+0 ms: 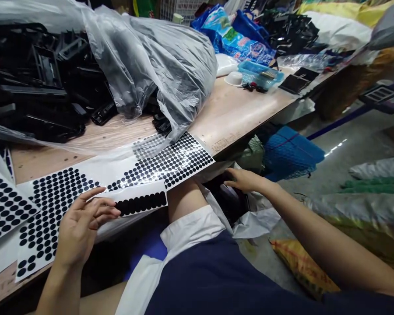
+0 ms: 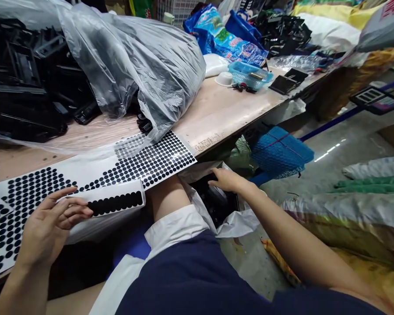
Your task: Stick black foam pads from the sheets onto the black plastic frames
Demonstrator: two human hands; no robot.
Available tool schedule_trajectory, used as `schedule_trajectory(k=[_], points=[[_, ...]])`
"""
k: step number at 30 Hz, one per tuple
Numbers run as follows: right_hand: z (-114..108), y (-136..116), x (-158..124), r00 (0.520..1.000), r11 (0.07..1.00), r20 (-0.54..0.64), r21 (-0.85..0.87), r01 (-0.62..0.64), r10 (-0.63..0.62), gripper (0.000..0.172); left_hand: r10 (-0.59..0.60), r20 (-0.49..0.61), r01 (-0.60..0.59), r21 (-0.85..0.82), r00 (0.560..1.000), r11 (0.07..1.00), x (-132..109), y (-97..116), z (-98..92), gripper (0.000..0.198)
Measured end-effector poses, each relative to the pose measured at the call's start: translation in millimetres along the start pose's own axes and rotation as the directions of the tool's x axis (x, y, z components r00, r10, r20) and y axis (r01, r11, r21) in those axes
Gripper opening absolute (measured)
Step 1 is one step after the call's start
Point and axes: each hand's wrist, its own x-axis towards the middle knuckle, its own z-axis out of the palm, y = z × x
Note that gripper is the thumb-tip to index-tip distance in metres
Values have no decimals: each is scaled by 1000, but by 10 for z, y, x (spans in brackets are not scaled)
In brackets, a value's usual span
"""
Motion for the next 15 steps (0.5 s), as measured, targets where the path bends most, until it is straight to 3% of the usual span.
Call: schedule_trajectory(k=[3,5,6,7,8,10,12,15], points=[[-113,-334,-77,972,974,164,177,140,-170,48,13,-19,-13,-19,1000,1000,23,-2,14,39],[-191,-688,-104,875,852,240,435,290,-421,51,31,-64,-35,-62,997,997,25,-15,27,39],[-202,-887,-96,833,758,179,544,359,-523,49,32,-92,-40,-88,995,995,21,-24,37,38],[-189,-1089,-69,815,683,47,573,452,-578,44,30,-110,-42,-116,994,992,15,-33,47,37],[-150,-1288,-24,784,634,-101,529,564,-613,38,36,-128,-56,-156,991,986,8,-42,56,37],[-10,-1649,100,672,622,-318,257,740,-668,32,47,-159,-90,-272,986,958,-1,-57,58,35],[166,-1932,237,581,617,-326,-9,787,-746,35,50,-219,-142,-432,975,891,-11,-64,19,31],[362,-2166,388,557,594,-238,-125,795,-796,34,113,-366,-279,-442,924,853,-67,-52,-113,27]])
